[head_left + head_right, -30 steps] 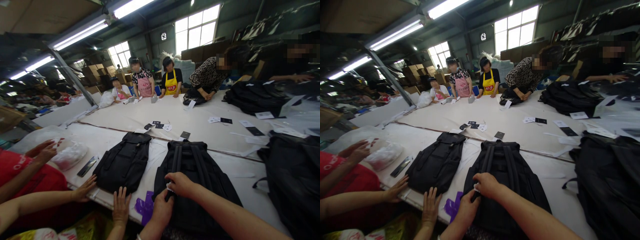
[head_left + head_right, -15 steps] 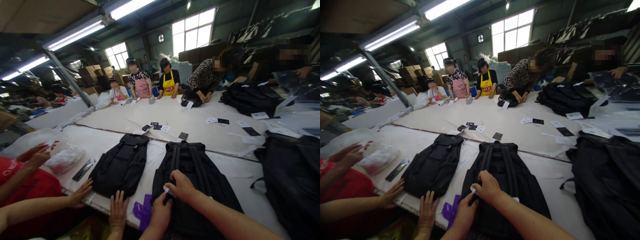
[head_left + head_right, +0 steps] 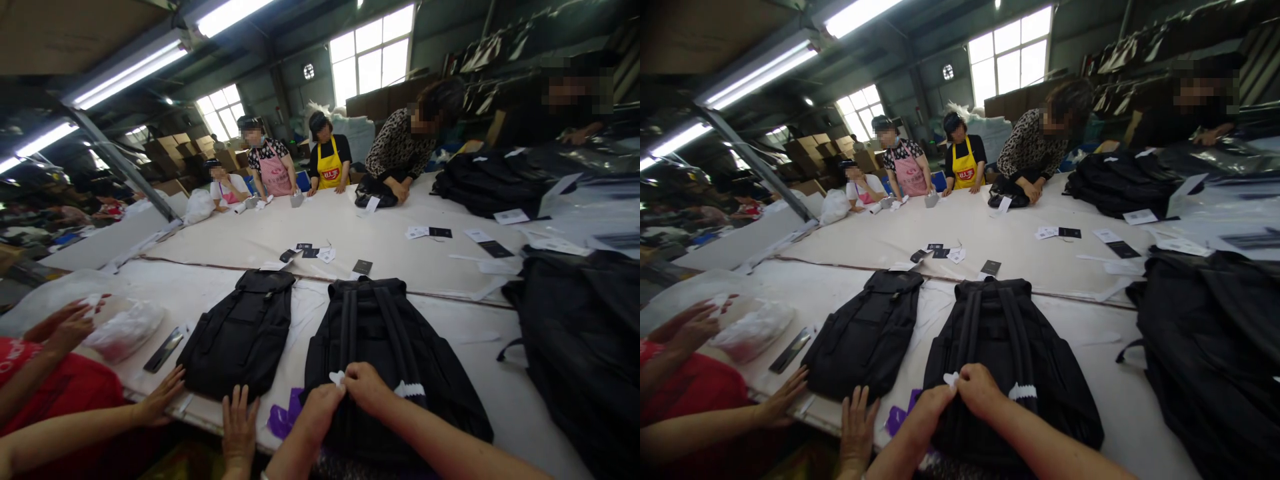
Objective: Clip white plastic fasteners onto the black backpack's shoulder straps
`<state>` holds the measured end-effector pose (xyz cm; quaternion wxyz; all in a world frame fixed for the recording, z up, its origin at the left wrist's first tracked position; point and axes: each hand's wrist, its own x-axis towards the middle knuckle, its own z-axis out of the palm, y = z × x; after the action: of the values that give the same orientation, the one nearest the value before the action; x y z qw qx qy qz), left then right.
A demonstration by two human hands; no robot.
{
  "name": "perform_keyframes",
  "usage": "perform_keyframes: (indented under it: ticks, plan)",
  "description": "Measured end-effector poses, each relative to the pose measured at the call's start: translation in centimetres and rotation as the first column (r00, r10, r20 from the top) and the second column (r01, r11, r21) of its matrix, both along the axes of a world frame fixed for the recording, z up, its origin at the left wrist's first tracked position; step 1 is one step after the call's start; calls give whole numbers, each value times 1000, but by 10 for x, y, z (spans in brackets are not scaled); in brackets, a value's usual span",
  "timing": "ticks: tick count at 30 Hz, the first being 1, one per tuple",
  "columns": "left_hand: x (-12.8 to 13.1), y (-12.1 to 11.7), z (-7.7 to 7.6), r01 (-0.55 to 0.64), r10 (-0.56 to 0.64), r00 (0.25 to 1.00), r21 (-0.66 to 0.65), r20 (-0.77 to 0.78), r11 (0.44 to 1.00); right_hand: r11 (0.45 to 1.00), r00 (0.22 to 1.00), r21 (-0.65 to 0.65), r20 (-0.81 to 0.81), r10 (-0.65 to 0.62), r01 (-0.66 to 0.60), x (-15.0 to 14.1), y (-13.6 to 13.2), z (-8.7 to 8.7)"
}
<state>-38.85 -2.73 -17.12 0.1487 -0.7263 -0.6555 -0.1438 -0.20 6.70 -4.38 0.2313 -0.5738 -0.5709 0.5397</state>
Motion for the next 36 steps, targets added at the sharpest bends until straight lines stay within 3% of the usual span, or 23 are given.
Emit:
perform_keyframes:
  ticks: [5, 10, 13, 16, 24, 29, 33, 36]
  plan:
    - [5, -1, 9, -54, 50, 997, -70, -58, 996, 998, 999, 59, 34, 15, -17, -2, 1, 0]
    - [12, -1, 17, -68, 72, 994, -52, 86, 996, 1000, 999, -28, 48, -8, 9, -6, -2, -2]
    - [9, 0, 14, -96, 112, 982, -104, 152, 990, 996, 999, -86, 41, -6, 9, -6, -2, -1]
    - [4, 0, 7, -105, 131, 975, -149, 180, 983, 1000, 999, -19, 52, -2, 3, -4, 0, 0]
    - [3, 0, 4, -137, 151, 986, -163, 76, 977, 986, 983, 115, 123, -134, 120, 13, -2, 11]
    - [4, -1, 7, -149, 146, 989, -157, -32, 976, 991, 990, 128, 144, 6, -25, -3, 2, 23]
    - [10, 1, 16, -164, 160, 986, -164, -40, 973, 997, 988, 68, 157, 13, -24, -8, 3, 5]
    - [27, 4, 36, -194, 203, 979, -204, 25, 960, 999, 975, 23, 217, -39, 35, 4, -6, -14]
